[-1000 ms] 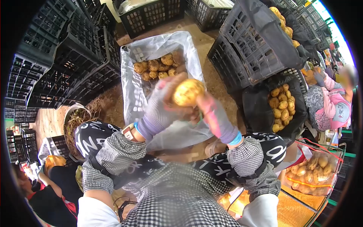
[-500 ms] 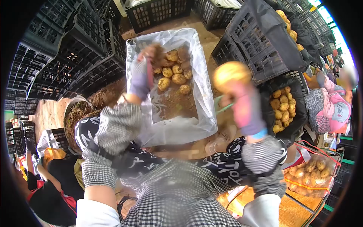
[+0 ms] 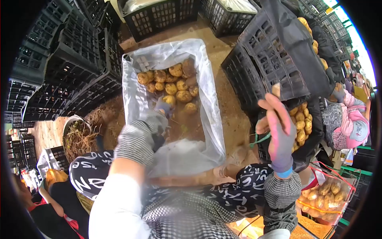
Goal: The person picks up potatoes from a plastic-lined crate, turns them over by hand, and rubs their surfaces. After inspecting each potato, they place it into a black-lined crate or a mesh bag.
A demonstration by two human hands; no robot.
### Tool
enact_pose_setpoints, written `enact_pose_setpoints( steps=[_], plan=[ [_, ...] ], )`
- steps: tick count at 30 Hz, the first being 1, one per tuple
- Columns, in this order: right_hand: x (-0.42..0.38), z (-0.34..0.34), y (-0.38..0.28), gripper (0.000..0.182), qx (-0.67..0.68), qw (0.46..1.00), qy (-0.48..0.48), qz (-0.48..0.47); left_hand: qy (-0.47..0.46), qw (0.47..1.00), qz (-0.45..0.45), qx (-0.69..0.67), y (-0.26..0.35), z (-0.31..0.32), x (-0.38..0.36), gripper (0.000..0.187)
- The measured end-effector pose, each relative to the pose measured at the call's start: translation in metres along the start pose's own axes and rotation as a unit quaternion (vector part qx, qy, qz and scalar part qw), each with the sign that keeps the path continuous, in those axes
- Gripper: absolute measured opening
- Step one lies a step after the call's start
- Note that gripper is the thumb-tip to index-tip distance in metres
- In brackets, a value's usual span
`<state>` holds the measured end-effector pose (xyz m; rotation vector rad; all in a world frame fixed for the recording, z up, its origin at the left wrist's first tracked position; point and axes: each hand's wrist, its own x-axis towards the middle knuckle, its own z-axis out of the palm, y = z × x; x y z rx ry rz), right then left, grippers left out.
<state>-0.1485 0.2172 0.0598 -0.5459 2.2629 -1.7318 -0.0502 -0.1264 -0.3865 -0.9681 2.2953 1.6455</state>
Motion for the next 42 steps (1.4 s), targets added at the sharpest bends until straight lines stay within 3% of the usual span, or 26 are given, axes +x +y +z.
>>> enact_pose_setpoints(
  steps=[1,4,5,6,7,8,9,12,13,15,18,21,24,25,27,30,31,34,36,38,39,42],
  plan=[
    [0.0,0.0,0.006,0.037,0.009,0.999,-0.008,0.03,-0.102,0.984,0.122,0.073,0.013,-0.016,-0.008,0.057],
    [-0.004,0.013,0.031,0.036,0.004,0.997,-0.044,0.056,-0.241,0.946,0.213,-0.048,0.083,-0.03,-0.049,0.044],
    [-0.006,0.021,0.038,0.036,-0.033,0.997,-0.062,0.027,-0.273,0.931,0.24,-0.043,0.116,-0.039,-0.07,0.047],
    [-0.007,0.029,0.046,0.036,-0.071,0.994,-0.08,-0.003,-0.302,0.926,0.191,-0.122,0.167,-0.047,-0.105,0.054],
    [-0.007,0.038,0.057,0.038,-0.125,0.985,-0.07,-0.096,-0.325,0.914,0.139,-0.201,0.217,-0.054,-0.139,0.062],
    [-0.009,0.048,0.062,0.041,-0.178,0.964,-0.059,-0.186,-0.333,0.874,0.002,-0.354,0.259,-0.055,-0.177,0.074],
    [-0.014,0.059,0.058,0.055,-0.156,0.977,-0.069,-0.126,-0.324,0.891,0.014,-0.317,0.279,-0.056,-0.199,0.082],
    [-0.033,0.084,0.031,0.062,-0.079,0.986,-0.065,-0.131,-0.258,0.943,0.125,-0.167,0.309,-0.056,-0.247,0.104],
    [-0.039,0.089,0.026,0.065,-0.057,0.988,-0.064,-0.128,-0.212,0.951,0.207,-0.09,0.312,-0.054,-0.261,0.107],
    [-0.049,0.095,0.025,0.07,-0.027,0.992,-0.064,-0.109,-0.176,0.95,0.244,-0.078,0.308,-0.052,-0.278,0.109],
    [-0.05,0.088,0.025,0.063,-0.004,0.988,-0.135,-0.073,-0.14,0.942,0.29,-0.095,0.292,-0.049,-0.294,0.108],
    [-0.038,0.087,0.051,0.055,0.01,0.987,-0.152,-0.042,-0.197,0.955,0.183,-0.124,0.307,-0.057,-0.315,0.105],
    [-0.042,0.085,0.043,0.046,0.048,0.984,-0.167,0.034,-0.227,0.939,0.169,-0.195,0.289,-0.055,-0.306,0.104],
    [-0.043,0.084,0.032,0.044,0.036,0.984,-0.171,0.037,-0.198,0.941,0.209,-0.178,0.284,-0.052,-0.301,0.104],
    [-0.052,0.088,0.019,0.044,-0.04,0.985,-0.166,-0.028,-0.141,0.938,0.283,-0.142,0.282,-0.048,-0.297,0.103],
    [-0.05,0.09,0.044,0.043,-0.017,0.984,-0.153,-0.088,-0.216,0.945,0.156,-0.187,0.294,-0.05,-0.303,0.101],
    [-0.041,0.084,0.051,0.043,-0.105,0.984,-0.145,-0.024,-0.218,0.939,0.198,-0.177,0.291,-0.048,-0.301,0.101],
    [-0.039,0.082,0.055,0.038,0.051,0.991,-0.113,-0.047,-0.195,0.927,0.292,-0.131,0.287,-0.047,-0.293,0.1],
    [-0.036,0.074,0.046,0.05,0.092,0.969,-0.213,0.087,-0.15,0.94,0.299,-0.073,0.289,-0.055,-0.292,0.099],
    [-0.038,0.075,0.025,0.06,0.114,0.948,-0.279,0.105,-0.193,0.942,0.222,-0.162,0.287,-0.062,-0.293,0.092],
    [-0.034,0.073,0.027,0.075,0.085,0.943,-0.3,0.115,-0.213,0.937,0.183,-0.205,0.286,-0.066,-0.292,0.089],
    [-0.036,0.074,0.034,0.075,0.187,0.931,-0.303,0.078,-0.21,0.916,0.285,-0.19,0.283,-0.076,-0.287,0.075]
  ],
)
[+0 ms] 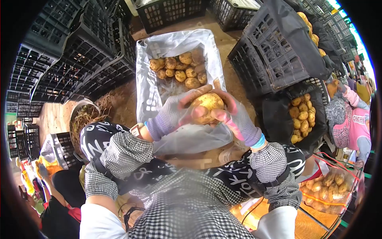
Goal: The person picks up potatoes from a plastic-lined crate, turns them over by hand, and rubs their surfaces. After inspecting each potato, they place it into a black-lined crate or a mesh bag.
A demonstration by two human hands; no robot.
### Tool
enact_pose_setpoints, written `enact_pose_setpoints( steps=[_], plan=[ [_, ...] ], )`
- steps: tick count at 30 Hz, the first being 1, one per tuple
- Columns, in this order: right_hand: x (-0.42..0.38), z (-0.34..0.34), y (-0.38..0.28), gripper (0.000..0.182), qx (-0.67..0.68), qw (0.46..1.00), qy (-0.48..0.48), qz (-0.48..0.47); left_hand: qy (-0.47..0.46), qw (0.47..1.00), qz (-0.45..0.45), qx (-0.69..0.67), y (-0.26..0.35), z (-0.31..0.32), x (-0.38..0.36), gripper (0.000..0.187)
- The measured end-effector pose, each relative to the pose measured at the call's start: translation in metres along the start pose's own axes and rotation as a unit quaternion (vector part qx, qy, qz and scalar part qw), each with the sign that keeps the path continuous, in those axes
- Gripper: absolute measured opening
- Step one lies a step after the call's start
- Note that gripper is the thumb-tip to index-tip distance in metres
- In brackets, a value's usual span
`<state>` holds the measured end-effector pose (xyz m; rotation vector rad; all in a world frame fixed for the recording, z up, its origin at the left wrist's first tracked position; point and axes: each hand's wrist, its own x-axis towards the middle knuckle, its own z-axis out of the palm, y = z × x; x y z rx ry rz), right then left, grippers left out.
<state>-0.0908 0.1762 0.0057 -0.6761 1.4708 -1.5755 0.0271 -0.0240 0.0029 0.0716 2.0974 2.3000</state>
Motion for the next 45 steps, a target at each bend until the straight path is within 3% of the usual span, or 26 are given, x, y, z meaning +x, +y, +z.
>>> enact_pose_setpoints(
  steps=[1,3,7,9,12,13,16,18,20,25,29,32,34,35,36,38,42,45],
  plan=[
    [-0.001,-0.001,0.001,0.077,0.022,1.0,-0.007,0.003,-0.002,1.0,0.017,0.009,0.003,-0.001,0.0,0.07],
    [-0.001,-0.002,0.002,0.079,0.064,0.998,-0.019,0.011,0.031,0.988,-0.022,-0.15,-0.005,-0.003,0.002,0.067],
    [0.001,0.003,-0.006,0.072,0.014,0.998,0.014,-0.06,0.059,0.988,-0.05,-0.134,-0.012,-0.006,0.008,0.072],
    [0.002,0.004,0.0,0.065,-0.049,0.991,0.037,-0.118,0.085,0.996,0.024,0.029,-0.018,0.003,0.016,0.08],
    [0.004,0.004,0.012,0.058,-0.054,0.988,0.053,-0.131,0.088,0.983,-0.099,-0.13,-0.012,0.013,0.003,0.083],
    [0.005,-0.001,0.013,0.054,-0.073,0.987,0.072,-0.121,0.077,0.98,-0.132,-0.125,-0.008,0.013,0.004,0.088],
    [0.006,-0.003,0.005,0.049,-0.121,0.976,0.136,-0.122,0.095,0.959,-0.147,-0.224,-0.021,0.014,0.01,0.087],
    [0.004,0.005,-0.004,0.048,-0.128,0.968,0.155,-0.152,0.106,0.965,-0.123,-0.205,-0.022,0.016,0.007,0.084],
    [0.002,0.008,0.001,0.049,-0.171,0.961,0.121,-0.179,0.118,0.971,-0.096,-0.185,-0.021,0.016,0.006,0.08],
    [-0.004,0.007,0.015,0.051,-0.218,0.961,0.065,-0.155,0.127,0.943,-0.176,-0.252,-0.021,0.022,0.009,0.078],
    [0.001,0.012,0.018,0.052,-0.229,0.951,0.117,-0.17,0.108,0.936,-0.167,-0.291,-0.029,0.019,0.006,0.071],
    [0.001,0.008,0.013,0.038,-0.187,0.958,0.127,-0.175,0.092,0.899,-0.154,-0.4,-0.022,0.021,0.011,0.064],
    [-0.006,0.02,0.004,0.038,-0.239,0.949,0.085,-0.189,-0.01,0.812,-0.107,-0.574,-0.039,0.011,0.014,0.059],
    [-0.003,0.027,0.009,0.039,-0.316,0.911,0.08,-0.251,-0.023,0.799,-0.106,-0.592,-0.048,0.007,0.012,0.058],
    [-0.004,0.028,0.011,0.04,-0.323,0.911,0.074,-0.244,-0.037,0.785,-0.105,-0.61,-0.045,0.006,0.013,0.056],
    [-0.007,0.03,0.015,0.043,-0.337,0.911,0.063,-0.23,0.007,0.84,-0.152,-0.521,-0.04,0.006,0.012,0.055],
    [0.0,0.025,0.018,0.046,-0.289,0.932,0.105,-0.193,0.134,0.84,-0.157,-0.501,-0.016,0.028,0.015,0.055],
    [-0.007,0.03,0.018,0.043,-0.452,0.863,0.011,-0.224,-0.012,0.812,-0.158,-0.562,-0.043,0.009,0.017,0.053]
  ],
)
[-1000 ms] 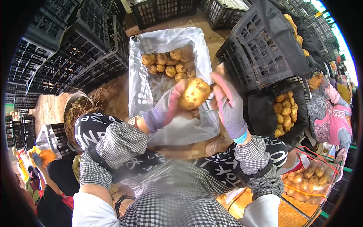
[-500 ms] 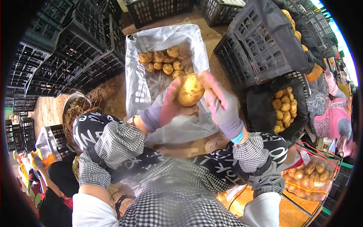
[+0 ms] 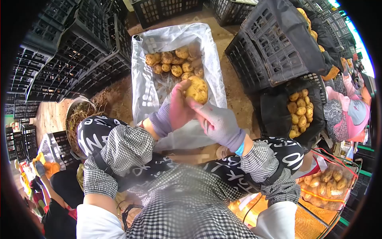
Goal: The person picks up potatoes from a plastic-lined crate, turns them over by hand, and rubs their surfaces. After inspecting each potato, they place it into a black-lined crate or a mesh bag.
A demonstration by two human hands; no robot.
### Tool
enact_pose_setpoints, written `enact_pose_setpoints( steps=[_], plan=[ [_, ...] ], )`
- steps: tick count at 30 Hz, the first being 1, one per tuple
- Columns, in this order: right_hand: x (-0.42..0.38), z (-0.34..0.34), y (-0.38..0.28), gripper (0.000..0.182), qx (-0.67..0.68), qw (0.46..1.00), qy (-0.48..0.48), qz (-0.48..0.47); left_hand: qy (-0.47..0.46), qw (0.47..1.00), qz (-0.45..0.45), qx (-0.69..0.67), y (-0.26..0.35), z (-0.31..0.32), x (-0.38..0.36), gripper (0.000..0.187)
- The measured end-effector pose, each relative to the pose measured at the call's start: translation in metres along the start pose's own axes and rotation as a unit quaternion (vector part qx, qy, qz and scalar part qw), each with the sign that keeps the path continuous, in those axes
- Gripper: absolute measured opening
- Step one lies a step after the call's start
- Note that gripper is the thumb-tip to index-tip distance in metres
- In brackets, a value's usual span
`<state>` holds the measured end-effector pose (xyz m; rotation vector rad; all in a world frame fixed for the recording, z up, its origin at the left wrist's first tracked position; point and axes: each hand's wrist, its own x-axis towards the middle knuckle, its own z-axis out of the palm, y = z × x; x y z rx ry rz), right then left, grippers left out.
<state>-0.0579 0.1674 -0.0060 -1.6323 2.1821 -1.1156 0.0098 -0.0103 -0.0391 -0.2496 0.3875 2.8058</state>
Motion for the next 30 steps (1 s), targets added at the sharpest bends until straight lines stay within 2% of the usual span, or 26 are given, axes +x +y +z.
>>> enact_pose_setpoints(
  steps=[3,4,6,8,11,12,15,18,21,24,25,27,30],
  plan=[
    [0.0,-0.001,0.01,0.053,0.14,0.985,0.095,0.045,0.177,0.983,-0.012,-0.04,0.003,0.02,0.003,0.053],
    [0.004,0.0,0.015,0.047,0.2,0.963,0.15,0.096,0.126,0.989,-0.023,-0.072,0.004,0.021,0.002,0.053],
    [0.006,-0.002,0.019,0.045,0.218,0.956,0.136,0.14,0.023,0.99,-0.044,-0.135,0.007,0.022,0.0,0.053],
    [0.002,0.002,0.022,0.046,0.241,0.951,0.111,0.156,0.001,0.986,-0.04,-0.164,0.008,0.017,0.001,0.054],
    [0.001,0.016,0.021,0.048,0.127,0.986,0.104,-0.009,-0.028,0.976,-0.03,-0.213,0.003,0.002,-0.002,0.056],
    [-0.002,0.014,0.017,0.05,0.094,0.994,0.062,0.0,-0.038,0.972,-0.026,-0.229,0.004,0.004,-0.003,0.056],
    [0.005,0.008,0.01,0.051,0.196,0.971,0.134,0.031,0.038,0.982,-0.01,-0.185,0.002,0.012,-0.001,0.058],
    [0.007,0.012,0.022,0.053,0.195,0.963,0.186,0.017,-0.017,0.973,0.037,-0.228,-0.002,0.01,-0.003,0.06],
    [0.005,0.005,0.021,0.054,0.189,0.971,0.142,0.019,0.023,0.977,0.064,-0.202,-0.002,0.007,-0.004,0.061],
    [0.004,0.001,0.017,0.054,0.127,0.986,0.108,0.003,0.015,0.99,0.043,-0.136,-0.001,0.001,-0.008,0.061],
    [0.005,0.001,0.016,0.054,0.1,0.989,0.105,-0.006,0.026,0.986,0.04,-0.162,-0.001,-0.001,-0.009,0.062],
    [0.007,0.003,0.018,0.054,0.134,0.98,0.146,0.021,0.046,0.975,0.034,-0.213,-0.003,-0.004,-0.008,0.062],
    [0.008,-0.003,0.009,0.056,0.097,0.987,0.124,0.014,0.065,0.966,0.055,-0.245,-0.005,-0.004,-0.003,0.061]
  ],
)
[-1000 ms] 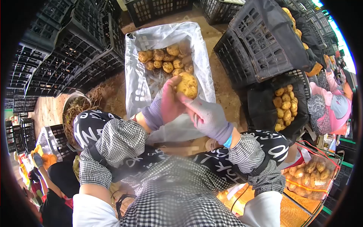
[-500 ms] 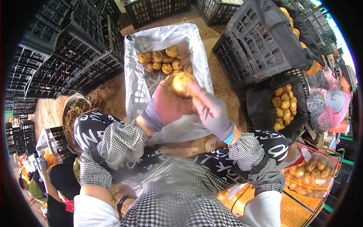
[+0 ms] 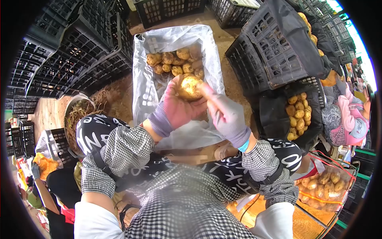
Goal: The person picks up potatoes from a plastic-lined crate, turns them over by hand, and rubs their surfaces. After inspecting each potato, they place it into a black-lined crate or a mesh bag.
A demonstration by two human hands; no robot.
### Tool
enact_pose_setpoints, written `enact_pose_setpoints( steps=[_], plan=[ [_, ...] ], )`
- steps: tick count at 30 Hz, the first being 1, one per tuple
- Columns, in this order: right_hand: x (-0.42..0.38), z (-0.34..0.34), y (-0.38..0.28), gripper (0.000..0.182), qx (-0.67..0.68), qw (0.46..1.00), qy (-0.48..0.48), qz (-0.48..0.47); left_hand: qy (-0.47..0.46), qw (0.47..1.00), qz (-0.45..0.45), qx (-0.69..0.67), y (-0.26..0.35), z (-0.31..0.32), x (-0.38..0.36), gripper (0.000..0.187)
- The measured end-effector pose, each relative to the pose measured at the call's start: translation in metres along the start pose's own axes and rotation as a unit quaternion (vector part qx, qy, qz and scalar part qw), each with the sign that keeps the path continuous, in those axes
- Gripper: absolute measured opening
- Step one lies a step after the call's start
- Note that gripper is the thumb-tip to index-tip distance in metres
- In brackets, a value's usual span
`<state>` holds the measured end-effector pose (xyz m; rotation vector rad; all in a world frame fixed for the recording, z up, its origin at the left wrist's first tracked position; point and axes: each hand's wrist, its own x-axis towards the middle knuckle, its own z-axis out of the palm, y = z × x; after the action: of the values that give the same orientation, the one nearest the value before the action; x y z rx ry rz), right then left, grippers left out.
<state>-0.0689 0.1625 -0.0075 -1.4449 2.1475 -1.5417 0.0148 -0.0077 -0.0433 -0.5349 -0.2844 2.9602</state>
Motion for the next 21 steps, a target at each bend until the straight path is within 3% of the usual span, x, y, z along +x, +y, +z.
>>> enact_pose_setpoints(
  steps=[3,8,12,15,16,21],
  plan=[
    [-0.003,0.003,0.003,0.058,-0.001,1.0,-0.012,-0.011,-0.032,0.999,-0.005,0.025,0.003,-0.004,0.002,0.058],
    [-0.001,0.004,0.009,0.06,0.149,0.984,0.052,0.084,-0.035,0.998,0.0,0.049,0.002,-0.005,0.0,0.052],
    [0.001,0.006,-0.002,0.038,0.053,0.997,0.004,0.048,-0.053,0.993,-0.049,0.093,0.002,-0.017,0.003,0.049],
    [0.0,0.006,0.004,0.038,0.024,0.999,-0.006,0.038,0.01,0.99,-0.002,0.137,-0.002,-0.015,0.003,0.049],
    [0.002,0.005,0.004,0.038,0.04,0.996,0.005,0.076,0.004,0.99,0.001,0.143,-0.004,-0.011,0.003,0.049],
    [0.007,0.003,0.003,0.038,0.021,0.995,0.045,0.082,-0.013,0.974,-0.035,0.223,-0.005,0.004,0.004,0.053]
  ],
)
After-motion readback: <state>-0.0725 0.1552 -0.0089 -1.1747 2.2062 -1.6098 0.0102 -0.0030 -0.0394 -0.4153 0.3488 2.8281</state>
